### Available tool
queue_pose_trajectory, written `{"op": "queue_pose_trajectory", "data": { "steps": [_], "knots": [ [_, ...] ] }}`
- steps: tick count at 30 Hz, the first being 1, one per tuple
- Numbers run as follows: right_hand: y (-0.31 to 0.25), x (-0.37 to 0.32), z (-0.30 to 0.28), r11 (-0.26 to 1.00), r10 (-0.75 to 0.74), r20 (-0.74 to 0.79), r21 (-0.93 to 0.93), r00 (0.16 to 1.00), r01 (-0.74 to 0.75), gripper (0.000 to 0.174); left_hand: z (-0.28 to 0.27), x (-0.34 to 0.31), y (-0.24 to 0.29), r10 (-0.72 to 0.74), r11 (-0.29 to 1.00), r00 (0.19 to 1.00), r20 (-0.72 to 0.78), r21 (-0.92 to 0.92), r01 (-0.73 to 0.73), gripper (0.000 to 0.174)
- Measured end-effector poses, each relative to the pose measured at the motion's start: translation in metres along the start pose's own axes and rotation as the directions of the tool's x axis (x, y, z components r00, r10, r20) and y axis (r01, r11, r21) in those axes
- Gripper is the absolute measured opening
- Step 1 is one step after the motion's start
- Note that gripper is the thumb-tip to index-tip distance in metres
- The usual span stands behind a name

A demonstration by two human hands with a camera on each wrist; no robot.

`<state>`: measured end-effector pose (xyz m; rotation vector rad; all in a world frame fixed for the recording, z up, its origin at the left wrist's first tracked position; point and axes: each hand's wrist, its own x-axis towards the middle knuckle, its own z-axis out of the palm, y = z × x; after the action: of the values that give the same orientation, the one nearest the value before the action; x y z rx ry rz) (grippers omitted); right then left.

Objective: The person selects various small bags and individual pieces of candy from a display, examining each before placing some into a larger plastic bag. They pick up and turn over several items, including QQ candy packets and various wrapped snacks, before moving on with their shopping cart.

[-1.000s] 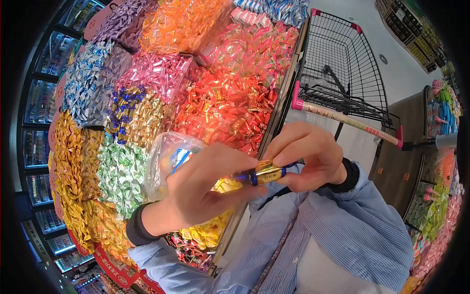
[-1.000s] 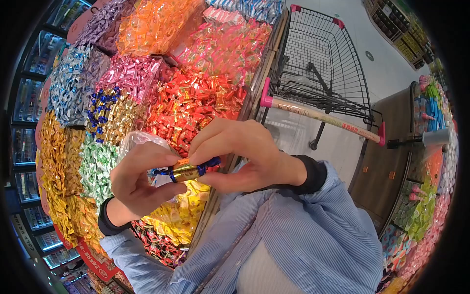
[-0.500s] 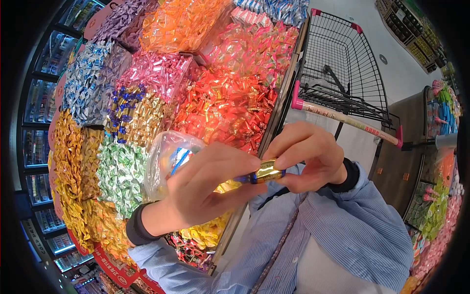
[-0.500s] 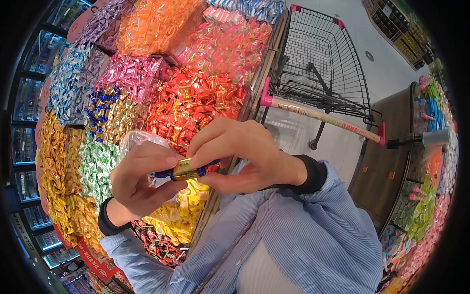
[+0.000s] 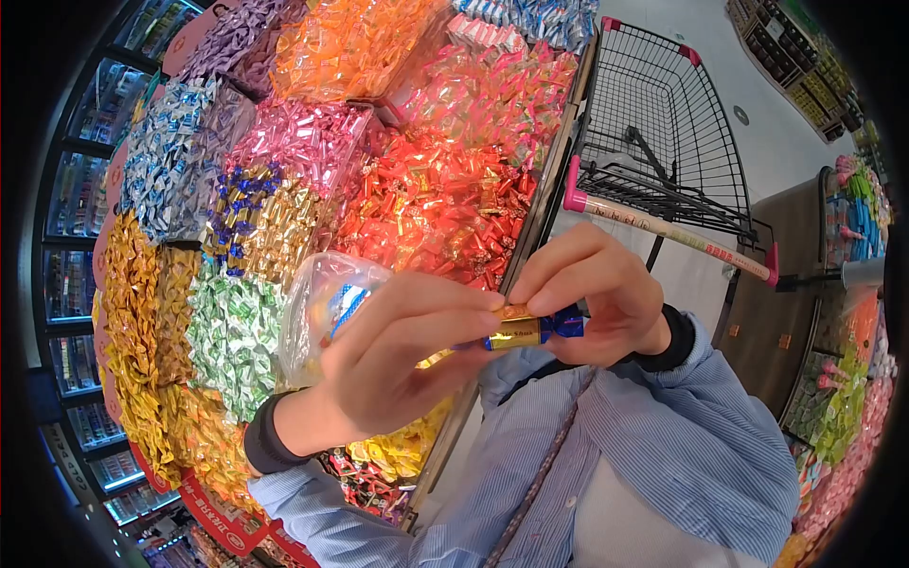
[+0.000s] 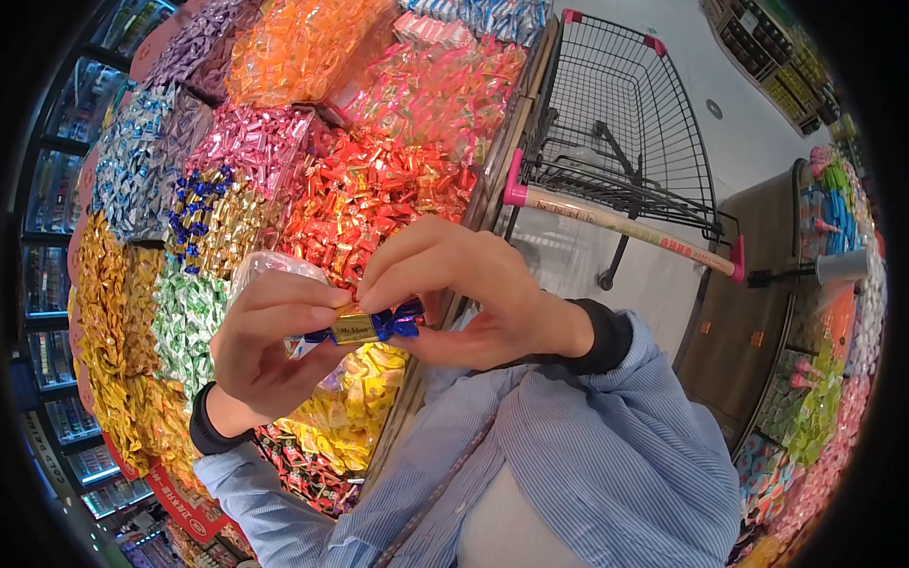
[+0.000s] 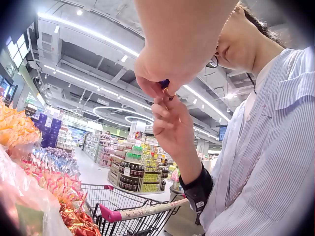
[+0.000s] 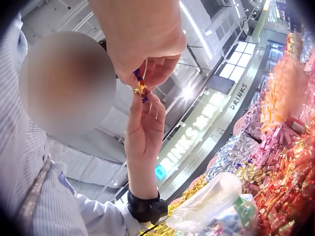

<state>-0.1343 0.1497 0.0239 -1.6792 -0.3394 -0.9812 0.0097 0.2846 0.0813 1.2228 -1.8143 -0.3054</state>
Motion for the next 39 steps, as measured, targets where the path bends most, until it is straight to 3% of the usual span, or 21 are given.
{"op": "queue_pose_trajectory", "data": {
  "steps": [2,6,8,11,14,26,35,39],
  "knots": [
    [0.000,0.000,0.000,1.000,-0.008,0.005,-0.007,1.000,0.008,0.033,0.000,-0.001,0.000,-0.012,1.000,1.000,-0.005,-0.002,0.012,0.033],
    [0.002,0.001,0.000,0.999,-0.032,0.009,0.004,0.999,0.032,0.034,-0.001,0.002,0.000,0.145,0.977,0.989,0.018,0.154,-0.146,0.030],
    [0.002,0.000,0.002,0.998,-0.018,-0.008,0.054,1.000,0.019,0.034,-0.001,0.003,-0.001,0.299,0.908,0.952,0.062,0.290,-0.304,0.028],
    [0.003,-0.001,0.000,0.995,0.013,0.034,0.097,0.999,-0.016,0.031,0.004,0.000,-0.001,0.433,0.776,0.896,0.097,0.466,-0.426,0.025],
    [0.004,-0.001,0.000,0.995,0.013,0.061,0.094,0.998,-0.018,0.032,0.005,-0.006,-0.001,0.488,0.714,0.859,0.157,0.495,-0.496,0.022],
    [0.004,0.000,0.002,0.997,-0.005,0.030,0.071,1.000,0.003,0.030,0.008,-0.006,-0.001,0.457,0.714,0.884,0.096,0.553,-0.429,0.017],
    [0.007,-0.001,0.001,0.997,0.022,0.028,0.073,0.999,-0.024,0.030,0.006,-0.007,-0.005,0.456,0.749,0.881,0.124,0.482,-0.455,0.021],
    [0.013,-0.002,0.003,0.962,0.251,0.120,0.081,0.961,-0.261,0.026,0.005,-0.005,-0.005,0.320,0.759,0.937,0.142,0.553,-0.343,0.025]
  ]
}}
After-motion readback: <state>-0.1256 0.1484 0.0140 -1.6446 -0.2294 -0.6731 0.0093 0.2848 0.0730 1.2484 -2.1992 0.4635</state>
